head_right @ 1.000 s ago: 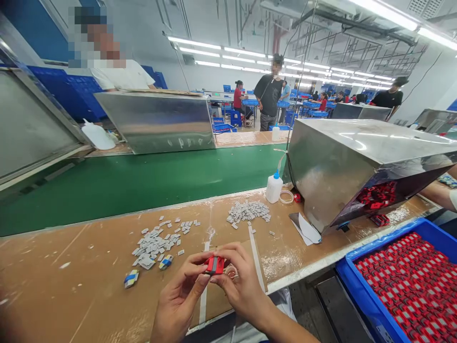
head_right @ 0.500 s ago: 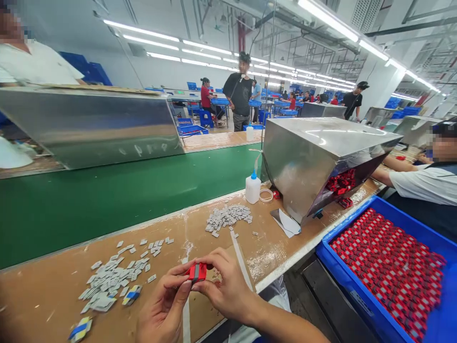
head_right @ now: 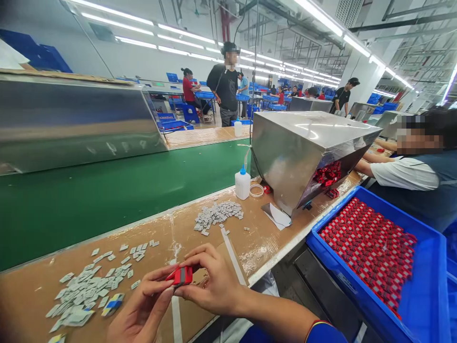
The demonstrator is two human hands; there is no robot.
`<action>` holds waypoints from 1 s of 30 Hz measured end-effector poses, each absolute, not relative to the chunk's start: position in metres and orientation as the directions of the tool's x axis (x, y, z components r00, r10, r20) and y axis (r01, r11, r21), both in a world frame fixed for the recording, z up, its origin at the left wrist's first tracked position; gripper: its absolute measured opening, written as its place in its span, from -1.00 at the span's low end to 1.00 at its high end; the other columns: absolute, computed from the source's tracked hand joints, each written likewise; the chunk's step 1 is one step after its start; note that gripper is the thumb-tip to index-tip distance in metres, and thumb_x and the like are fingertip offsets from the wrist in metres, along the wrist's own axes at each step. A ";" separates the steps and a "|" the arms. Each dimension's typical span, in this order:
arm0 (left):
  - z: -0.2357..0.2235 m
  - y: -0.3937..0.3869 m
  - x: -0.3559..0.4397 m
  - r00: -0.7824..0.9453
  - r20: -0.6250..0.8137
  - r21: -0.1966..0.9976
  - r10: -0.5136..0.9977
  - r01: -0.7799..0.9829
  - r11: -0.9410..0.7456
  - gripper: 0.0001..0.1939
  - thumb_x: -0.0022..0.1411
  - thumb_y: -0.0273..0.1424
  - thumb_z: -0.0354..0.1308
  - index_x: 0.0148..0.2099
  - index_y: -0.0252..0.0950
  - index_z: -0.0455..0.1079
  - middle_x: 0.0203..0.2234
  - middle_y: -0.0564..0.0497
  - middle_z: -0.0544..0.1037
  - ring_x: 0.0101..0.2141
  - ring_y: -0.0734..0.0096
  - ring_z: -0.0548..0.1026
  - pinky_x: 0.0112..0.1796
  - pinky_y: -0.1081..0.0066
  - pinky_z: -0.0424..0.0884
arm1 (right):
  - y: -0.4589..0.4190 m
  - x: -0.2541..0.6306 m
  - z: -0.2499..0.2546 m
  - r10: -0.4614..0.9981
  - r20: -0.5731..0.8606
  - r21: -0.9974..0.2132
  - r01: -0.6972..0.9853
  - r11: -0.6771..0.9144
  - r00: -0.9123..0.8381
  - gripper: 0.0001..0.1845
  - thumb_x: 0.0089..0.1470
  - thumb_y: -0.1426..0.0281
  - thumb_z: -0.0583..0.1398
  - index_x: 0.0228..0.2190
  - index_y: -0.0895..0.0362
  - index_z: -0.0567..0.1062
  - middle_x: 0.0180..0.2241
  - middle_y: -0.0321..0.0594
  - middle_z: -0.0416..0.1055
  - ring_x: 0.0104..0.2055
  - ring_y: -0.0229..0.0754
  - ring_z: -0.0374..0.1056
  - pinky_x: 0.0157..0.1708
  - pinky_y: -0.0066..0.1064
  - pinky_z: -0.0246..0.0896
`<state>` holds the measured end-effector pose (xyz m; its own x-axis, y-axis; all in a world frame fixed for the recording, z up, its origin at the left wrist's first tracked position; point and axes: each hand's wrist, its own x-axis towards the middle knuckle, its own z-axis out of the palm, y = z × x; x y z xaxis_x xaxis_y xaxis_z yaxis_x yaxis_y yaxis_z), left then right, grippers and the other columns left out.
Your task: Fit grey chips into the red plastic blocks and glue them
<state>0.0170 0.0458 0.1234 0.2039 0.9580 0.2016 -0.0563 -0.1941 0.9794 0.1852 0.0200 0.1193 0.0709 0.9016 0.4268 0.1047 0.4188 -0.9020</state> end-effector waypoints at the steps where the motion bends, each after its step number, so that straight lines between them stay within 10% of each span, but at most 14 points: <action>1: 0.122 0.044 0.017 0.200 0.192 0.981 0.961 -0.055 -0.184 -0.67 0.26 -0.02 0.37 -0.21 -0.19 0.59 0.06 -0.12 0.62 0.11 0.11 0.61 0.05 0.36 0.63 | 0.021 0.183 0.117 0.918 0.388 -0.922 0.020 0.387 0.088 -0.51 0.10 0.12 0.46 -0.04 0.09 0.53 0.01 -0.06 0.44 0.02 -0.12 0.48 0.04 -0.25 0.49; 7: 0.107 0.039 0.019 0.133 0.158 0.987 0.978 0.004 -0.160 -0.40 0.20 0.01 0.41 0.18 -0.16 0.48 0.06 -0.13 0.68 0.07 0.02 0.66 0.03 0.22 0.67 | 0.023 0.166 0.097 0.996 0.082 -0.914 -0.394 0.093 0.043 -0.27 -0.09 -0.13 0.50 -0.11 0.09 0.46 -0.08 -0.11 0.56 -0.05 -0.12 0.56 0.06 -0.23 0.49; 15: 0.114 0.035 0.021 0.143 0.095 0.994 0.985 0.046 -0.103 -0.33 0.27 0.07 0.32 0.28 -0.18 0.42 0.08 -0.14 0.68 0.07 0.02 0.67 0.07 0.23 0.65 | 0.021 0.197 0.122 0.890 0.448 -0.875 0.242 0.419 0.083 -0.70 0.30 0.15 0.31 -0.15 0.12 0.65 -0.23 -0.14 0.55 -0.23 -0.22 0.51 -0.13 -0.37 0.48; 24: 0.104 0.058 0.001 0.222 0.066 0.994 0.973 0.070 -0.083 -0.43 0.13 0.00 0.46 0.07 -0.24 0.59 0.00 -0.16 0.73 0.01 0.03 0.71 -0.02 0.31 0.71 | 0.029 0.209 0.129 0.823 0.530 -0.678 0.481 0.556 -0.204 -0.76 0.38 0.26 0.21 -0.16 0.13 0.64 -0.21 -0.09 0.59 -0.22 -0.20 0.52 -0.17 -0.40 0.48; 30: 0.123 0.050 0.013 0.173 0.050 0.998 0.984 0.016 -0.054 -0.40 0.14 0.03 0.45 0.08 -0.26 0.56 -0.01 -0.16 0.73 -0.02 0.07 0.72 0.02 0.22 0.69 | 0.024 0.209 0.141 0.864 0.468 -0.759 0.417 0.500 -0.186 -0.81 0.34 0.31 0.22 -0.16 0.09 0.63 -0.21 -0.14 0.63 -0.18 -0.18 0.55 -0.13 -0.35 0.48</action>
<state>0.0132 0.0499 0.1225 0.1733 0.9836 0.0503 0.0162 -0.0540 0.9984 0.2088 0.0241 0.1409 -0.1858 0.8642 0.4676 0.4174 0.5002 -0.7587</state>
